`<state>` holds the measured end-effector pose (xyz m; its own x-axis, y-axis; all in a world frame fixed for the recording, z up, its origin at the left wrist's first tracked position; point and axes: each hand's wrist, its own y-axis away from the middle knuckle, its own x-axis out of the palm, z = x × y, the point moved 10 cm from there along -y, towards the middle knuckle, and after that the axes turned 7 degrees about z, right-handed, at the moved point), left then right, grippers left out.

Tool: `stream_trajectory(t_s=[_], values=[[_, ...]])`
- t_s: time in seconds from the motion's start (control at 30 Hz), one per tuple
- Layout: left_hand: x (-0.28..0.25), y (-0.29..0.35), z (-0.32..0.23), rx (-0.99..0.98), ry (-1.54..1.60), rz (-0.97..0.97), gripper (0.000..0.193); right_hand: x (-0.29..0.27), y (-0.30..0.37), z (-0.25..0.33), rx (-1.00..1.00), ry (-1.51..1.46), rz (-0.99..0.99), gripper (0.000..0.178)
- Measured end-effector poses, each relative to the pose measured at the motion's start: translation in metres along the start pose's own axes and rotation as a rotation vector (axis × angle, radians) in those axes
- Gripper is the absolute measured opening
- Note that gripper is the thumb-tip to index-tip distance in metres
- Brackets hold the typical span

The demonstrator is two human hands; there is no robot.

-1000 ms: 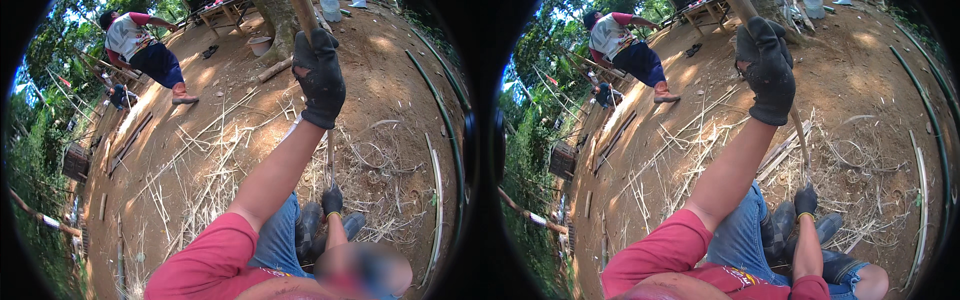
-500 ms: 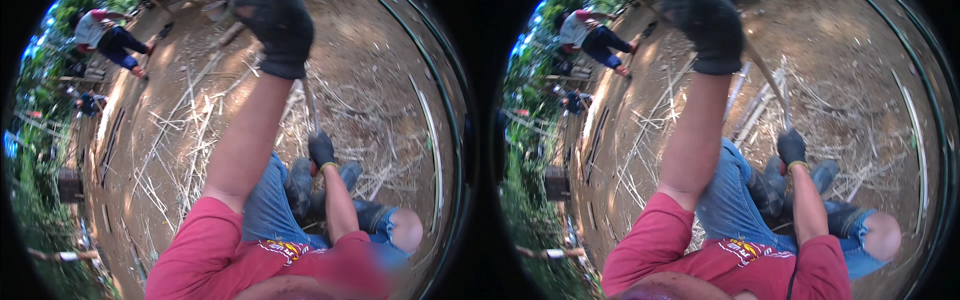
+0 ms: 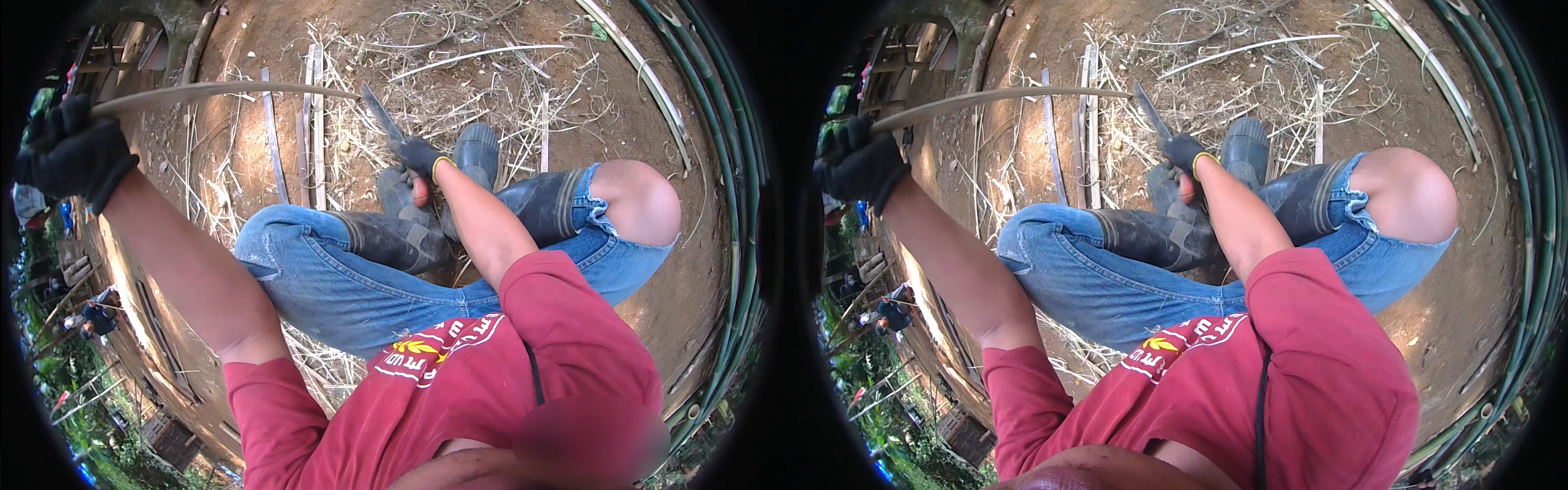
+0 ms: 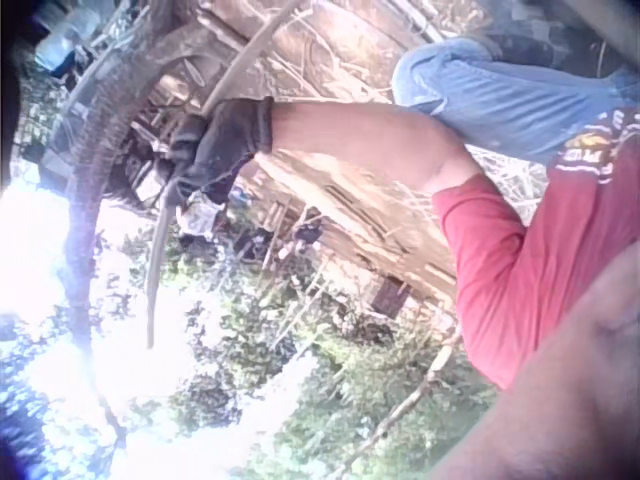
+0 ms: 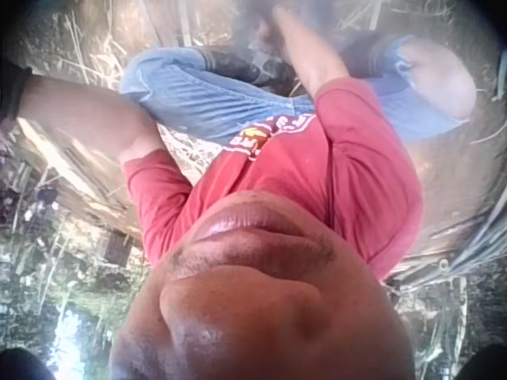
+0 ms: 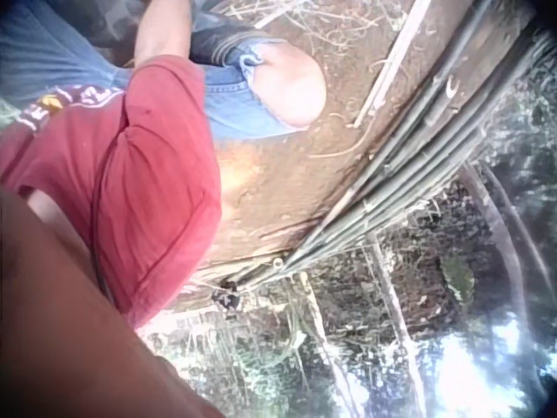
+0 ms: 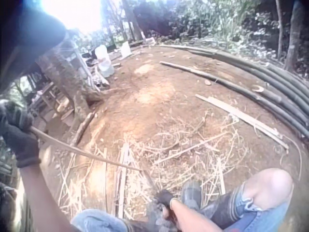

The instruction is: The person sits on the ground and uses a machete to shave and smooth a long, thin piece of bamboo. They hold the bamboo with one hand and repeatedly strike it with the machete to remove the outer layer and refine the shape.

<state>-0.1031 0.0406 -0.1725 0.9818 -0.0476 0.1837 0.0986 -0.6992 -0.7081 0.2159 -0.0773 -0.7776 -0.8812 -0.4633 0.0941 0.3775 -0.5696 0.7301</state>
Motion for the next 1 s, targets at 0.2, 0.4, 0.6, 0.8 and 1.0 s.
stream_trajectory(t_s=[0.2, 0.4, 0.6, 0.8, 1.0], values=[[-0.084, 0.063, -0.036, -0.133, -0.104, -0.199, 0.037, -0.06, 0.052, 0.036, 0.046, 0.475, -0.625, 0.049], [-0.114, 0.158, -0.116, -0.011, -0.038, -0.406, 0.038, -0.045, 0.051, 0.074, -0.209, 0.404, -0.67, 0.049], [-0.144, 0.257, -0.186, 0.182, 0.191, -0.617, 0.034, 0.014, 0.053, 0.145, -0.561, -0.924, 0.404, 0.089], [-0.17, 0.315, -0.183, 0.167, 0.404, -0.623, 0.038, -0.052, 0.093, 0.207, -0.894, -0.966, 0.443, 0.059], [-0.238, 0.38, -0.193, 0.042, -0.066, -1.0, 0.052, -0.081, 0.152, 0.242, -1.142, -1.006, 0.559, 0.047]])
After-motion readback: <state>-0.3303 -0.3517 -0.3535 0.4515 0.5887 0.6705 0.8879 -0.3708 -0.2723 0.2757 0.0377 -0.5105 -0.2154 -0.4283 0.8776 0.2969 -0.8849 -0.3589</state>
